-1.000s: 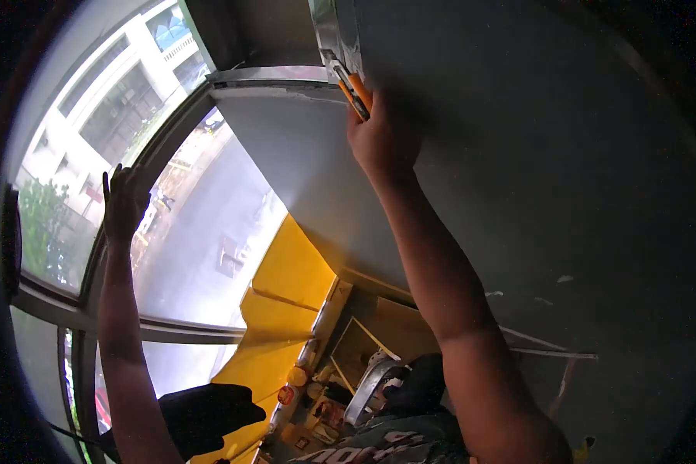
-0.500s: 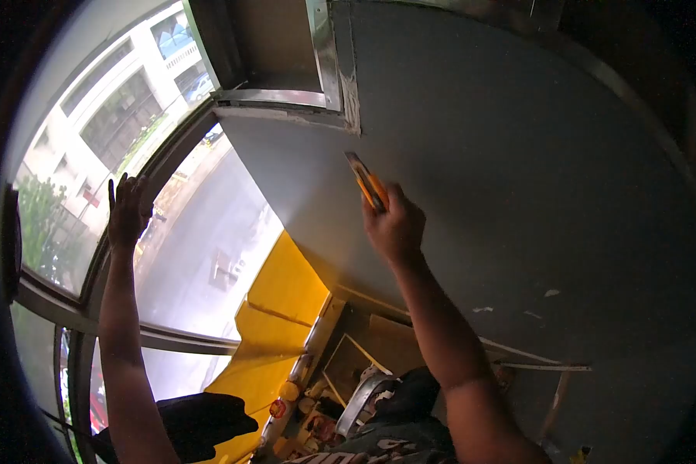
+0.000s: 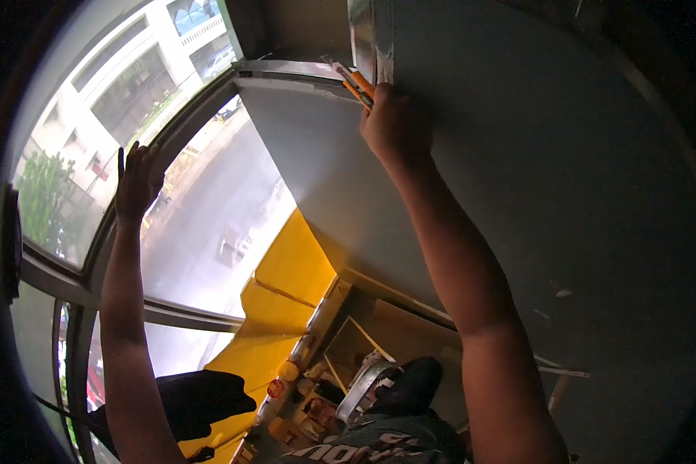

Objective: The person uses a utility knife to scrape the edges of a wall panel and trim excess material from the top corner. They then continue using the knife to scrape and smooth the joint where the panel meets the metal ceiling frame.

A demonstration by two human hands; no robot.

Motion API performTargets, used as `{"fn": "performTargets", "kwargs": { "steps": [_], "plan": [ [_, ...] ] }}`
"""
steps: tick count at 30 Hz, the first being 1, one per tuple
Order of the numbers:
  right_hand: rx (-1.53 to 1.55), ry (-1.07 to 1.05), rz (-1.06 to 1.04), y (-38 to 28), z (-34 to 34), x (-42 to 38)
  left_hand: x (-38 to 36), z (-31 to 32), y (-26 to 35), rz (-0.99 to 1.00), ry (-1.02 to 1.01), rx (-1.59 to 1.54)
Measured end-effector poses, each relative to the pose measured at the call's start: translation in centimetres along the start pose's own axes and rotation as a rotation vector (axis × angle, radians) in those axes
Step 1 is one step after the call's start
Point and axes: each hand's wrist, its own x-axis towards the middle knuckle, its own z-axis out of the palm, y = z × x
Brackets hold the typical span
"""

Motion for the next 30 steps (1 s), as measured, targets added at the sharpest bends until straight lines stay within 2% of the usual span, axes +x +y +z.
{"fn": "performTargets", "kwargs": {
  "steps": [5, 7, 9, 10, 11, 13, 15, 19, 21, 22, 24, 26, 27, 28, 30],
  "plan": [
    [0.021, -0.007, -0.018, 0.4, 0.8, -0.3, 0.0, 0.1, -0.1, 0.011, -0.018, 0.067],
    [0.199, 0.007, -0.21, 1.2, 1.9, -2.1, 0.1, 0.0, 0.1, -0.008, -0.038, 0.099],
    [0.212, -0.152, -0.33, 0.9, 3.4, -7.2, 0.2, 0.0, 0.1, -0.009, -0.039, 0.067],
    [0.163, -0.415, -0.29, 0.4, 3.3, -10.2, 0.2, 0.1, -0.1, -0.012, -0.042, 0.041],
    [0.161, -0.554, -0.329, 0.7, 3.7, -13.4, 0.2, 0.0, -0.1, -0.009, -0.049, 0.051],
    [0.204, -0.754, -0.206, 2.3, 4.9, -19.8, 0.1, 0.5, -0.3, -0.003, -0.023, 0.038],
    [0.272, -0.868, -0.016, 4.7, 4.9, -25.0, 0.0, 0.4, -0.5, -0.005, -0.001, 0.044],
    [0.476, -0.914, 0.384, 10.5, 7.0, -36.5, 0.5, 0.5, -0.5, 0.004, 0.015, -0.035],
    [0.803, -1.054, 0.904, 12.0, 5.1, -40.5, 0.3, -0.2, -0.5, -0.032, 0.035, -0.117],
    [0.818, -1.071, 0.881, 13.0, 4.6, -43.2, 0.4, -0.3, -0.5, -0.022, 0.093, -0.157],
    [0.768, -0.764, 0.577, 15.5, 4.8, -47.3, 0.5, -0.1, 1.1, -0.094, 0.355, -0.271],
    [0.69, -0.732, 0.552, 16.2, 1.3, -45.5, -1.0, 2.1, 6.8, -0.311, 0.48, -0.353],
    [0.616, -0.698, 0.529, 16.1, -0.5, -44.0, -2.9, 1.6, 12.5, -0.568, 0.377, -0.782],
    [0.605, -0.701, 0.511, 16.2, -1.6, -42.5, -6.1, 2.8, 18.4, -0.779, 0.11, -1.1],
    [0.586, -0.442, 0.28, 15.4, -3.2, -39.6, -15.5, 4.8, 34.2, -0.682, -0.294, -1.527]
  ]
}}
